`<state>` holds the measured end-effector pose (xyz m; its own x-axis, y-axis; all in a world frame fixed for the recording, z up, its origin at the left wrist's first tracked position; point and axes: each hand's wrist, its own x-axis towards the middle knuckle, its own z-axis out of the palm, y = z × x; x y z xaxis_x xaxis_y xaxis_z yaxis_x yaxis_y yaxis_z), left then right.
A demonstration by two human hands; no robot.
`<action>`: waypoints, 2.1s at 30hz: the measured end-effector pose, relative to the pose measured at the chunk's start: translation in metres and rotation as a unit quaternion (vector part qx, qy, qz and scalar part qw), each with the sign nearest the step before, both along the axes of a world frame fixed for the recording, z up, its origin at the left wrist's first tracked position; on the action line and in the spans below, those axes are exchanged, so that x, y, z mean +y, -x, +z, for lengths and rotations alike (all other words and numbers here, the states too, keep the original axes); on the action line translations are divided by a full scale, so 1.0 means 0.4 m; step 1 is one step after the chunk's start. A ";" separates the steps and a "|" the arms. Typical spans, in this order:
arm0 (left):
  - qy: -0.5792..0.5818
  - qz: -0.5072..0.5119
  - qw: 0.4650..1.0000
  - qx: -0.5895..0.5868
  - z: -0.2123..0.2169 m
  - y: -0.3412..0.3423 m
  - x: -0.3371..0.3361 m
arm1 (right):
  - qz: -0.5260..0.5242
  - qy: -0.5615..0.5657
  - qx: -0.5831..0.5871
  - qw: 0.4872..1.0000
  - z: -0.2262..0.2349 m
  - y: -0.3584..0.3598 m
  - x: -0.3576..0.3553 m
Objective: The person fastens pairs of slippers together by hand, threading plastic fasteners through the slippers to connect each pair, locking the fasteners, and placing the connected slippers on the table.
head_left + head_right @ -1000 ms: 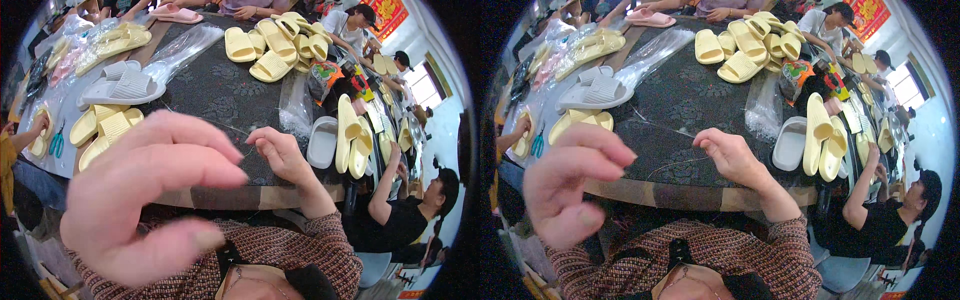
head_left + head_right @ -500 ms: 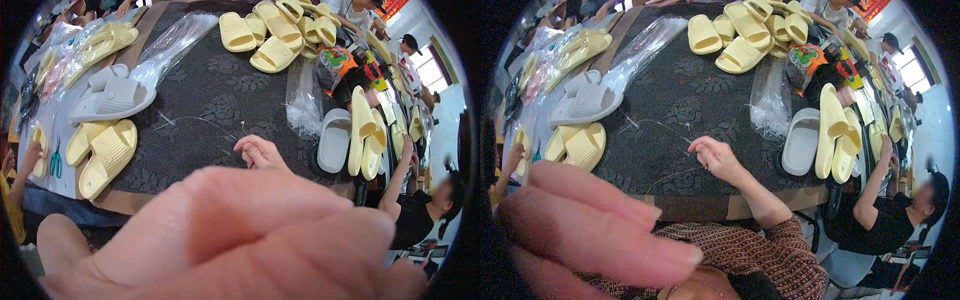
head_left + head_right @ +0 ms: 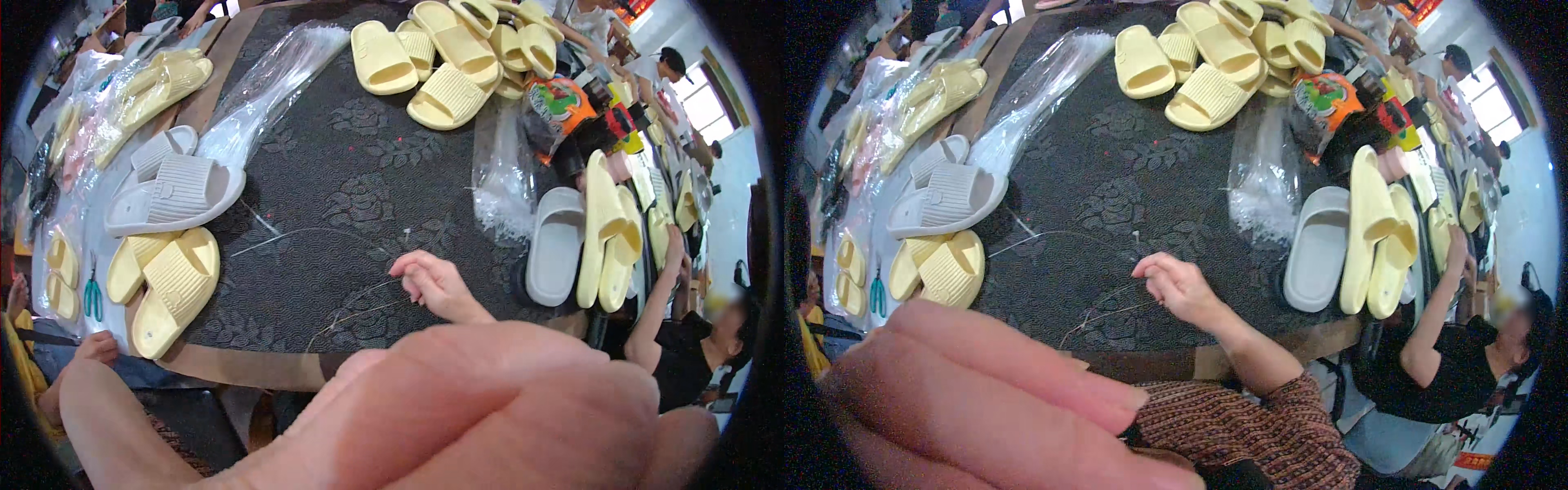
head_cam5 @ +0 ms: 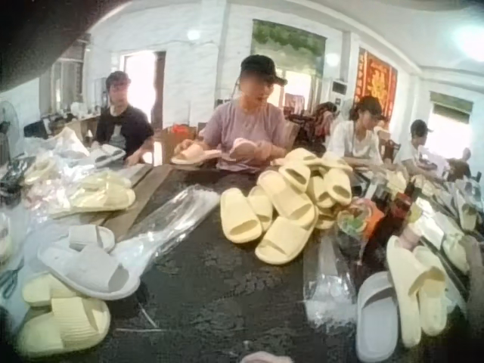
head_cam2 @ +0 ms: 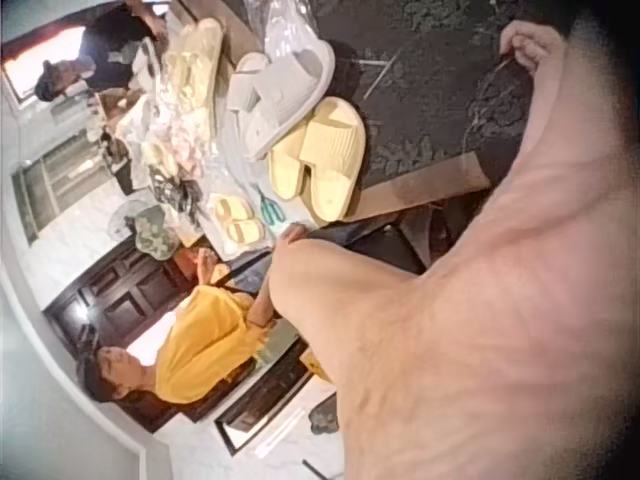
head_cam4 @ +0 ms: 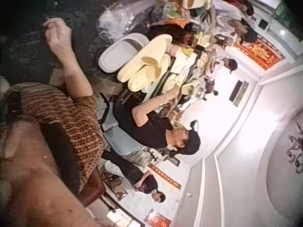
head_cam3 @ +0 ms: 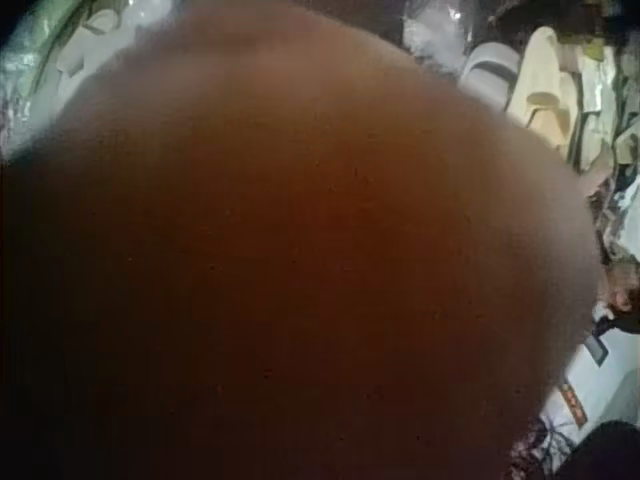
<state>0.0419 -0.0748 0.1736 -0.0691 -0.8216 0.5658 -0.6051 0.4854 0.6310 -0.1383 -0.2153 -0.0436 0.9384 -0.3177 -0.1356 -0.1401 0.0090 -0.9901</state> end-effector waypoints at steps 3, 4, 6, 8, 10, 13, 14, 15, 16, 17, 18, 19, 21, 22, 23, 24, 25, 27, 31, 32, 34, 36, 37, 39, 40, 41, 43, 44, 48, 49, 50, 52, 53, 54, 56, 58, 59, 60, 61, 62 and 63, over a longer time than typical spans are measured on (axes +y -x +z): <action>-0.022 -0.017 1.000 -0.007 0.015 -0.010 -0.009 | 0.008 0.035 -0.013 0.999 -0.002 0.006 -0.014; -0.026 -0.023 0.999 -0.010 0.021 -0.011 -0.016 | 0.010 0.041 -0.020 0.999 -0.002 0.003 -0.012; -0.034 -0.035 0.999 -0.014 0.031 -0.008 -0.032 | 0.014 0.048 -0.027 0.998 -0.005 0.003 -0.014; -0.040 -0.046 0.998 -0.015 0.035 -0.003 -0.049 | 0.012 0.052 -0.030 0.998 -0.007 0.002 -0.018; -0.045 -0.055 0.997 -0.013 0.034 -0.001 -0.062 | 0.015 0.064 -0.031 0.997 -0.008 0.000 -0.020; -0.045 -0.068 0.997 -0.013 0.044 0.024 -0.066 | 0.011 0.070 -0.037 0.997 0.004 0.006 -0.008; -0.046 -0.072 0.996 -0.011 0.045 0.031 -0.070 | 0.017 0.062 -0.030 0.997 0.003 0.006 -0.010; -0.046 -0.076 0.996 -0.013 0.048 0.036 -0.073 | 0.015 0.063 -0.032 0.997 -0.001 0.006 -0.009; -0.047 -0.079 0.996 -0.014 0.051 0.041 -0.075 | 0.014 0.061 -0.039 0.997 -0.006 0.007 -0.009; -0.048 -0.081 0.995 -0.016 0.056 0.048 -0.077 | 0.013 0.059 -0.046 0.997 -0.009 0.009 -0.009; -0.047 -0.083 0.995 -0.020 0.062 0.051 -0.076 | 0.013 0.061 -0.051 0.997 -0.008 0.008 -0.009; -0.046 -0.085 0.995 -0.025 0.070 0.055 -0.075 | 0.011 0.067 -0.045 0.997 -0.007 0.010 -0.007; -0.044 -0.084 0.995 -0.032 0.085 0.066 -0.071 | 0.012 0.076 -0.044 0.996 -0.004 0.013 -0.004; -0.042 -0.082 0.995 -0.035 0.092 0.072 -0.067 | 0.015 0.078 -0.049 0.996 -0.003 0.014 -0.003; -0.041 -0.078 0.995 -0.038 0.097 0.077 -0.062 | 0.019 0.080 -0.054 0.995 -0.003 0.014 -0.002; -0.041 -0.070 0.996 -0.040 0.102 0.079 -0.052 | 0.017 0.070 -0.049 0.996 -0.007 0.015 -0.002; -0.042 -0.060 0.996 -0.042 0.104 0.080 -0.041 | 0.027 0.071 -0.053 0.996 -0.008 0.015 -0.001; -0.046 -0.034 0.997 -0.042 0.102 0.078 -0.015 | 0.024 0.056 -0.047 0.997 -0.013 0.010 0.001; -0.045 0.023 0.998 -0.029 0.101 0.068 0.047 | 0.017 0.061 -0.044 0.997 -0.023 0.015 -0.017; -0.047 0.039 0.998 -0.024 0.096 0.066 0.063 | 0.023 0.090 -0.004 0.996 -0.007 0.019 -0.022; -0.048 0.056 0.997 -0.008 0.089 0.069 0.077 | -0.034 0.004 0.022 0.999 -0.093 0.020 -0.046; -0.055 0.082 0.995 0.000 0.067 0.064 0.087 | -0.028 -0.035 0.071 0.996 -0.114 -0.001 -0.049; -0.051 0.081 0.995 0.008 0.064 0.060 0.087 | -0.024 0.045 0.025 0.998 -0.051 0.011 -0.015; -0.056 0.071 0.996 0.021 0.053 0.061 0.083 | 0.144 0.253 0.118 0.950 0.063 -0.022 0.005; -0.054 0.063 0.996 0.024 0.049 0.063 0.071 | 0.076 0.137 0.064 0.986 0.014 -0.006 0.000; -0.052 0.054 0.997 0.026 0.048 0.065 0.058 | 0.006 0.020 0.005 1.000 -0.014 0.008 -0.005; -0.049 0.039 0.997 0.034 0.038 0.065 0.034 | 0.010 0.014 0.001 1.000 -0.009 0.019 -0.009; -0.047 0.032 0.998 0.038 0.034 0.064 0.022 | 0.017 0.032 -0.005 0.999 -0.012 0.021 -0.012; -0.056 0.032 0.996 0.061 -0.001 0.055 0.015 | 0.029 0.037 -0.001 0.999 -0.016 0.015 -0.011; -0.053 0.031 0.996 0.067 -0.007 0.051 0.011 | 0.028 0.028 0.005 0.999 -0.017 0.021 -0.017; -0.050 0.030 0.996 0.074 -0.015 0.048 0.009 | 0.030 0.033 0.010 0.999 -0.013 0.020 -0.023; -0.048 0.030 0.995 0.087 -0.029 0.038 0.009 | 0.019 0.038 -0.002 0.999 -0.002 0.012 -0.019; -0.046 0.031 0.994 0.093 -0.036 0.035 0.012 | 0.022 0.041 0.002 0.999 -0.003 0.012 -0.012; -0.041 0.033 0.994 0.095 -0.040 0.030 0.010 | 0.019 0.043 -0.006 0.999 -0.003 0.010 -0.011; -0.032 0.040 0.994 0.099 -0.045 0.021 0.009 | 0.020 0.051 0.003 0.998 -0.009 0.012 -0.012; -0.031 0.041 0.993 0.105 -0.052 0.014 0.015 | 0.020 0.053 0.002 0.998 -0.008 0.008 -0.006; -0.032 0.042 0.993 0.108 -0.056 0.011 0.017 | 0.018 0.052 -0.001 0.998 -0.008 0.004 -0.004; -0.036 0.041 0.992 0.113 -0.060 0.012 0.020 | 0.018 0.038 -0.010 0.999 -0.015 0.006 -0.010; -0.040 0.040 0.991 0.117 -0.063 0.013 0.022 | 0.019 0.035 -0.007 0.999 -0.013 0.008 -0.012; -0.045 0.040 0.991 0.121 -0.065 0.015 0.023 | 0.020 0.044 -0.009 0.999 -0.009 0.009 -0.013; -0.051 0.037 0.990 0.123 -0.067 0.014 0.027 | 0.018 0.051 -0.011 0.998 -0.008 0.009 -0.009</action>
